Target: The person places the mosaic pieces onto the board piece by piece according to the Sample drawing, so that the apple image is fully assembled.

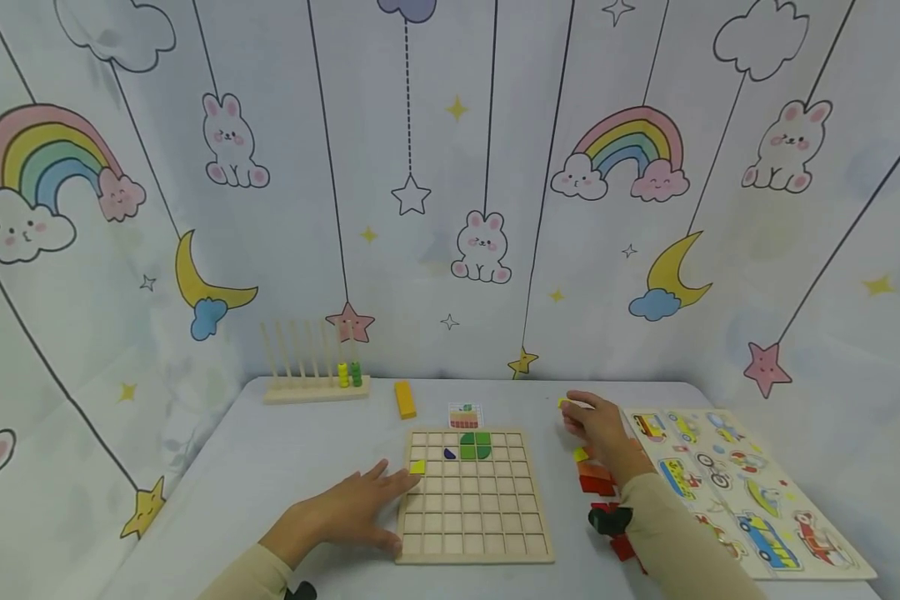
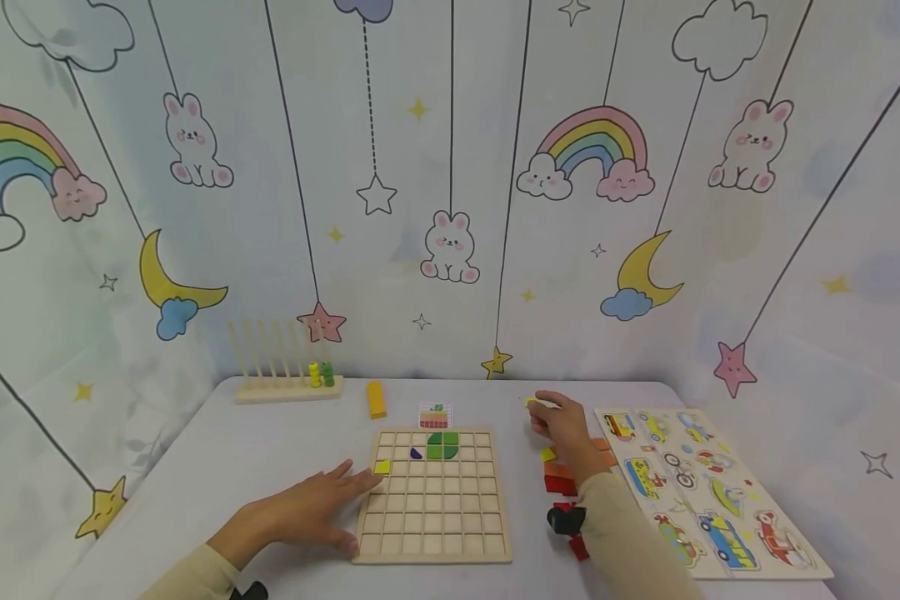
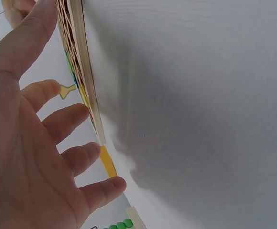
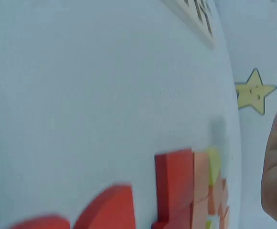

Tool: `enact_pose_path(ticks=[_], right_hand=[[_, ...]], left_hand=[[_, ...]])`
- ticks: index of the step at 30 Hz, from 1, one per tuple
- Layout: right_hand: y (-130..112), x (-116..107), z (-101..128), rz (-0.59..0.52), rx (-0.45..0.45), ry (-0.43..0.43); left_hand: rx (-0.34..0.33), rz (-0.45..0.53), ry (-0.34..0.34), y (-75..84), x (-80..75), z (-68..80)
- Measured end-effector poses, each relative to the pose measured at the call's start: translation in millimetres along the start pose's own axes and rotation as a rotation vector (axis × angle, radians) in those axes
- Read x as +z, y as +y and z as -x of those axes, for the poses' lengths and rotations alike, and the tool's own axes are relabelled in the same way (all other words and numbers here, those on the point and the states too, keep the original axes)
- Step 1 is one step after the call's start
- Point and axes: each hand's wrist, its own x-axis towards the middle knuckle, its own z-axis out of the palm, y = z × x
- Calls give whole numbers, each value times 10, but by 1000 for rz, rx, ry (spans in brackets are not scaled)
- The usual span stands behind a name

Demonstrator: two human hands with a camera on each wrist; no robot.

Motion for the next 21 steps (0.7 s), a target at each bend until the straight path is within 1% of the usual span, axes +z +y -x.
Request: enact_pose_path(ticks=[3,7,11,14,17,21], right_hand=[[-75,109,43,-38,-29,-32],[-139,239,67,-48,-75,-90],[-183,376,90,-40,-115,-147],[-199,507,105,-31,-124,-179],[-193,665,123,18,-125,-232],[-176,941,211,171,-151,-331]], left_hand=[[6,7,-8,3,1,19],[-5,1,-21,8,2,33],[-22,-8,-29,1,7,34],[-30,-19,-27,4,-1,35],[-34,-34,-20,11,-10,36],[-34,-33,-22,10,-5,37]])
